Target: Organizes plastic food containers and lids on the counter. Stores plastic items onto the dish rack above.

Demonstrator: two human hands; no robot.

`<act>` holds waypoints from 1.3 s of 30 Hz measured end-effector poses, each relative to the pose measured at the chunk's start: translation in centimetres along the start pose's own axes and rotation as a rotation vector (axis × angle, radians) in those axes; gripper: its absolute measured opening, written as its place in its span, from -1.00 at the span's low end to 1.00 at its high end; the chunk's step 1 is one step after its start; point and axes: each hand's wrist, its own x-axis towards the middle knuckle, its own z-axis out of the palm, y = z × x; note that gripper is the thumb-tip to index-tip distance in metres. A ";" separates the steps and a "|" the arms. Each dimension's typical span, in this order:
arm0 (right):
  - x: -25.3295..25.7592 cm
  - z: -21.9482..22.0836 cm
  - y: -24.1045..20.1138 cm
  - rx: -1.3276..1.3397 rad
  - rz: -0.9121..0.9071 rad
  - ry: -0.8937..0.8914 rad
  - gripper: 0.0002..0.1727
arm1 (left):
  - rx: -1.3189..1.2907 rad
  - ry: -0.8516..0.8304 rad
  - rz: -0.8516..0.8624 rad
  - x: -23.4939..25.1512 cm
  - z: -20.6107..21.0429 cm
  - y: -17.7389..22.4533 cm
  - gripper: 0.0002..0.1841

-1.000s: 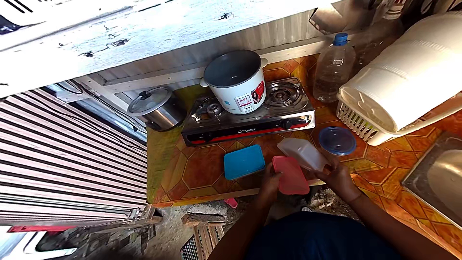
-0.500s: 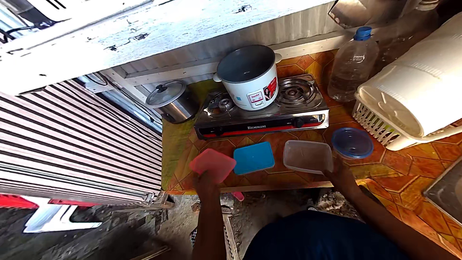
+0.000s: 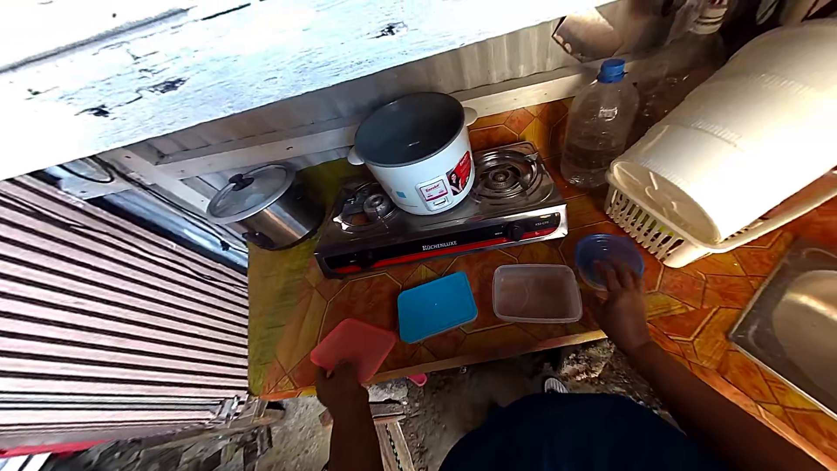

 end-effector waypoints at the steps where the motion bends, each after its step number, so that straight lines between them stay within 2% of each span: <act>1: 0.4 -0.5 0.9 -0.019 0.059 0.007 -0.27 | 0.005 0.026 -0.006 0.1 -0.4 0.1 -0.47; 3: 0.9 -1.3 2.7 -0.034 0.195 -0.051 -0.06 | -0.020 0.034 -0.011 0.2 -1.0 0.4 -0.51; 5: 1.1 -1.5 4.4 0.001 0.270 -0.140 0.04 | -0.110 0.009 -0.012 -0.3 -0.7 1.5 -0.53; 11: 0.6 0.1 7.0 0.217 0.159 -0.004 -0.34 | -0.288 -0.161 0.011 -3.1 2.7 4.3 -0.57; 15: 1.1 0.0 7.2 0.413 0.157 0.055 -0.47 | -0.101 -0.287 0.091 -5.1 5.1 4.9 -0.63; 19: 1.3 -0.9 6.8 0.571 0.186 0.069 -0.47 | 0.260 -0.327 0.247 -5.5 6.3 3.7 -0.63; 22: 1.6 -2.3 6.2 0.614 0.123 0.091 -0.48 | 0.385 -0.344 0.316 -5.4 6.6 3.5 -0.56; 27: 2.2 -4.3 4.6 0.696 0.049 0.061 -0.51 | 0.426 -0.350 0.282 -5.1 7.1 2.9 -0.54; 33: 2.9 -5.4 3.1 0.868 -0.019 -0.014 -0.53 | 0.466 -0.331 0.322 -5.4 6.7 2.5 -0.53; 37: 3.1 -5.5 1.9 0.961 -0.034 -0.087 -0.51 | 0.389 -0.322 0.306 -5.4 6.4 1.1 -0.42; 39: 3.2 -4.8 1.5 0.975 -0.048 -0.120 -0.51 | 0.375 -0.317 0.259 -5.5 6.4 0.3 -0.49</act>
